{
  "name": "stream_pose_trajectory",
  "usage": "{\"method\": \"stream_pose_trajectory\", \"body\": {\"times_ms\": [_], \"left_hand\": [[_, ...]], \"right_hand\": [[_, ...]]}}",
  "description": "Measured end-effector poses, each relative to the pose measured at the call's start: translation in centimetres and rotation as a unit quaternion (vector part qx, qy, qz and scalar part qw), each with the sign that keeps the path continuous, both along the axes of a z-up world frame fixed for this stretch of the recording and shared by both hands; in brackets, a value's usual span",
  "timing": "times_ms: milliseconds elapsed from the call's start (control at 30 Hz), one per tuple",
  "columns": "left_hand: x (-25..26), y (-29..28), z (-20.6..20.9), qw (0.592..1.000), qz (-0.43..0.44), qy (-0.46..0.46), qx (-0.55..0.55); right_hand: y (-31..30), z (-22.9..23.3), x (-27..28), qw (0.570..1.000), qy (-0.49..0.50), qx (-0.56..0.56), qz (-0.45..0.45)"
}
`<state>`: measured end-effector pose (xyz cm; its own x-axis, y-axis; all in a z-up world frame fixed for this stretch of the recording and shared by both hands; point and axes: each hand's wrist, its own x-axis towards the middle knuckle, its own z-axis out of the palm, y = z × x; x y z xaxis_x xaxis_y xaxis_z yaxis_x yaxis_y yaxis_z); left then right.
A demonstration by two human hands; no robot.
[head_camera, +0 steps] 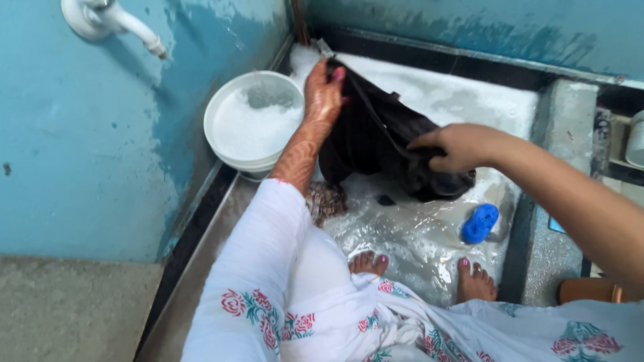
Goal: The person washes a plaid shirt and black pants by hand, using a scrub brush and soap on the floor next to a bucket of soapy water, and then rinsing them in a basin.
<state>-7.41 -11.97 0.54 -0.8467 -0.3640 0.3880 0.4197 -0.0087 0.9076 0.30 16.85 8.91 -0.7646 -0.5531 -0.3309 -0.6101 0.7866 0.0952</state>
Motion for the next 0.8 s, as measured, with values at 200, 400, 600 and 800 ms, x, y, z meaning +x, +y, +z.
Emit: {"method": "stream_pose_trajectory", "body": {"times_ms": [200,400,600,800], "left_hand": [[-2.2,4.9,-3.0,0.979,0.062,0.138,-0.138],[1.1,8.7,-0.6,0.983,-0.086,-0.101,0.128],[3.1,9.0,-0.7,0.949,-0.173,-0.094,0.245],[3.2,8.9,-1.0,0.948,-0.159,-0.132,0.243]], "right_hand": [[-0.3,-7.1,-3.1,0.96,-0.096,-0.256,-0.062],[-3.9,-15.4,0.0,0.729,-0.004,-0.68,-0.082],[-5.1,-17.5,0.5,0.699,0.137,-0.698,-0.07],[-6.9,-21.1,-0.8,0.601,0.013,-0.798,-0.036]]}}
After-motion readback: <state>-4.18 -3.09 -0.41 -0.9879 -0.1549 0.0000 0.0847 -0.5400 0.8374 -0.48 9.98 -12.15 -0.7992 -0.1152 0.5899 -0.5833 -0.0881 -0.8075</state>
